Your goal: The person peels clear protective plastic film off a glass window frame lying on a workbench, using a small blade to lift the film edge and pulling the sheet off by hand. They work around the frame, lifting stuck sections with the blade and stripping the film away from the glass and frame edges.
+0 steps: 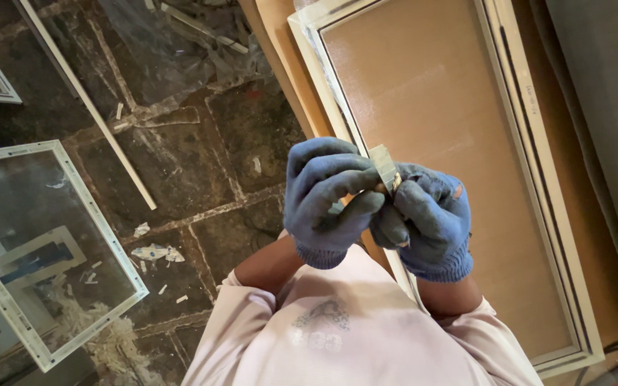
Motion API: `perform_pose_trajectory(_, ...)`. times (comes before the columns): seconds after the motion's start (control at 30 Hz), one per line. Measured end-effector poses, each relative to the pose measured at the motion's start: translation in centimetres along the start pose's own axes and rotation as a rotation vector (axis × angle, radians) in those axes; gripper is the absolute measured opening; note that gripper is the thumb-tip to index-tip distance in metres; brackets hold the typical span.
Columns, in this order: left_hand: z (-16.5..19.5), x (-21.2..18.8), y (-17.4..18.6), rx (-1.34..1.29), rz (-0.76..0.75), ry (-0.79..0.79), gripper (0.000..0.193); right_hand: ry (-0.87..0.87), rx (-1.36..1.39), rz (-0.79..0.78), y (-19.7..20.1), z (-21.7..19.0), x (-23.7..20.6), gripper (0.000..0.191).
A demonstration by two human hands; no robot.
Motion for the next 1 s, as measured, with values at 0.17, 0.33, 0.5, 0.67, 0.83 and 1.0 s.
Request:
perform_pose_trajectory(0.17,-1.5,-0.6,0.4,-0.051,0.039,0.173,0.025,-0.021,0.142,-0.149,-1.3,0.3,0.7,0.032)
perform_pose_trajectory(0.33,-2.8,-0.7,0.4,-0.069,-0.022,0.258,0.021,-0.088,0.401,-0.358,-2.8,0.4,1.6,0.036)
perform_pose_trajectory(0.5,-4.1,-0.5,0.2,-0.133,-0.088,0.298,0.021,-0.049,0.46,-0.508,-3.1,0.3,1.6,0.039)
perform_pose_trajectory(0.67,-4.6,0.3,0.0,-0.164,-0.256,0.294,0.021,0.007,0.003,-0.251,-0.8,0.4,1.3,0.048)
perform_pose_trajectory(0.83,-4.6,2.2,0.8,-0.223,-0.449,0.204,0.027,0.35,-0.65,-0.285,-2.4,-1.9,-0.5,0.058)
perform_pose_trajectory(1.0,-5.8,1.7,3.6,-0.059,-0.395,0.265,0.025,0.448,-0.915,-0.201,0.4,-0.6,-0.1,0.063)
Point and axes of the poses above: each hand's wrist, its own x-axis towards the middle knuckle, its own y-axis out of the back of the hand, z = x × y, the point moved 9 cm from there along x, towards the middle knuckle, and after that the axes turned 8 degrees about -y, right-handed, at the moved point
